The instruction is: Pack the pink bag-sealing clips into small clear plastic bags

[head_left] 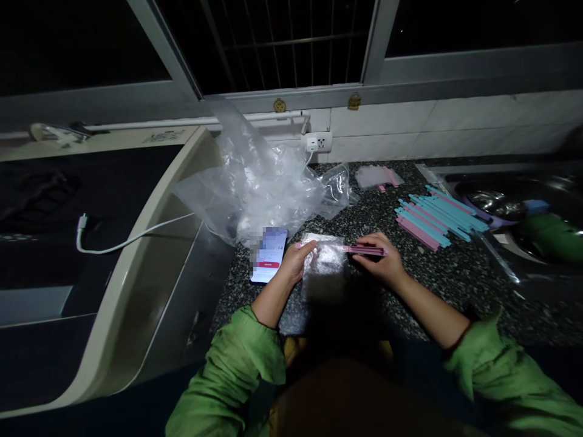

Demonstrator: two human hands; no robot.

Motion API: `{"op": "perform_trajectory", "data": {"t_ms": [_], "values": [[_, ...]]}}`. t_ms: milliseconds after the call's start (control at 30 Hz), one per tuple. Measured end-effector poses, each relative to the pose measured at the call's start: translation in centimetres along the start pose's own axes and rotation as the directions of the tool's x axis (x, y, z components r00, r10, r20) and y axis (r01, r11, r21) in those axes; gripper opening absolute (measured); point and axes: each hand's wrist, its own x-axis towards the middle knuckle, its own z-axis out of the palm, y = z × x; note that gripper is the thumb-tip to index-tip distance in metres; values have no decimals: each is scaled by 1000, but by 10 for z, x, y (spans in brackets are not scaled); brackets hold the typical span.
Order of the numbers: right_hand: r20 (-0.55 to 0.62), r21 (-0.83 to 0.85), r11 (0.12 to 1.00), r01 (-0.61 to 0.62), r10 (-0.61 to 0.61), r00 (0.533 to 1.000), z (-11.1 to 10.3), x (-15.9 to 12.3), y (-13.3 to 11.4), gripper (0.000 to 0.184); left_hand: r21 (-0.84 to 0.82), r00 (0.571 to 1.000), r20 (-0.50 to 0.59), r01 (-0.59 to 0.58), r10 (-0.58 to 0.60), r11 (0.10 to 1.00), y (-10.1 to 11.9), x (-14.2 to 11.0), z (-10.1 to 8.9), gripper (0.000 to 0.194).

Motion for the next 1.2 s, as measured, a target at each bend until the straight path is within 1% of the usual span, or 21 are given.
{"op": "perform_trajectory", "data": {"t_ms": [267,467,600,733,800,933,1033,1200], "values": [[-44,-17,991,132,-132,990,-8,2,-10,10,9,1000,-8,4,-4,1000,-1,1,0,35],[-22,-12,991,131,-131,991,-10,2,-12,6,43,1000,-7,0,0,999,-2,-1,1,38],[-20,-23,987,161,-162,987,-10,2,-13,4,115,999,6,-36,36,993,-6,0,-1,39],[-17,-49,985,166,-167,986,-9,2,-13,3,254,993,32,-115,111,960,-9,3,-6,39],[-19,-62,983,173,-174,985,-8,1,-13,3,317,991,32,-134,130,939,-11,5,-8,39],[-40,-40,971,236,-237,971,-6,2,-14,6,388,988,29,-152,153,909,-13,7,-9,37],[-45,-24,965,261,-262,964,-3,2,-13,9,430,984,40,-173,172,886,-14,7,-9,35],[-26,-65,956,286,-288,957,0,0,-12,9,480,987,59,-161,151,863,-14,5,-6,33]]}}
